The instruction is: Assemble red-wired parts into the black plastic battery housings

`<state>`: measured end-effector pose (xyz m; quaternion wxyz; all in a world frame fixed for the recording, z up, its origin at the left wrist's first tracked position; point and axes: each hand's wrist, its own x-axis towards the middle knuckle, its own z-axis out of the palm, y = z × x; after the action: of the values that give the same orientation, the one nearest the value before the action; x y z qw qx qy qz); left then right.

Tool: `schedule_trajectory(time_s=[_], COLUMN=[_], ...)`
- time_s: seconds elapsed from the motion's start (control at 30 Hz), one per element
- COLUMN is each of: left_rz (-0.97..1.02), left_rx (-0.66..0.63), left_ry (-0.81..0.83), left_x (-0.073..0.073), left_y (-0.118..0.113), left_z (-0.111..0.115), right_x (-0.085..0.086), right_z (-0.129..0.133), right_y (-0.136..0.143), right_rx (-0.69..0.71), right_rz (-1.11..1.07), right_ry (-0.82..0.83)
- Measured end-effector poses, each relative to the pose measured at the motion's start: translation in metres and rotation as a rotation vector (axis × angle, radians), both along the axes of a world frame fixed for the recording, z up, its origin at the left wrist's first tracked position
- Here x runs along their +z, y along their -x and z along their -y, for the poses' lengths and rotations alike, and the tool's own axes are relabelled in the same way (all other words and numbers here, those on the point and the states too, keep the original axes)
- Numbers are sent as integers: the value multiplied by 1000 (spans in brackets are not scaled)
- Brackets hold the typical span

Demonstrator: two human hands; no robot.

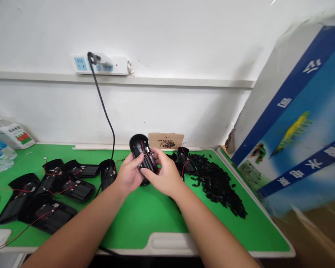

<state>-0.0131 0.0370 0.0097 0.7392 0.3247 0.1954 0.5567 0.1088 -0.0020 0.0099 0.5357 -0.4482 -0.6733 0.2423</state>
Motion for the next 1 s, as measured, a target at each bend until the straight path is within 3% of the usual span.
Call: schedule_trajectory(time_s=[0.1,0.23,0.33,0.5,0.67,0.73,0.83,0.9,1.0], left_rz=[36,10,-11,-91,-328,-414,-501,-521,-479], left_rx=[-58,-71,-40,-33,-217,-299,-375,-351,-239], left_ry=[-10,9,19,-7,-28,-102,-196,-245,-280], left_x=[6,10,12,11,11,10,2,-5,-13], left_y=[3,7,8,7,9,8,5,1,-4], left_z=[1,1,1,1,8,12,16,17,17], right_x=[-7,-14,-11,-3,1,3,6,7,7], right_z=[1,-3,-3,1,6,9,14,15,14], right_y=[-11,-19,-20,-27,-33,-31,-24,-19,-16], right_rx=[74,21,-52,-86,-14,-18,-94,-86,-7], right_rz=[-165,-114,-94,-328,-567,-503,-137,158,402], right_ry=[50,139,105,93,-2,-83,-353,-509,-542])
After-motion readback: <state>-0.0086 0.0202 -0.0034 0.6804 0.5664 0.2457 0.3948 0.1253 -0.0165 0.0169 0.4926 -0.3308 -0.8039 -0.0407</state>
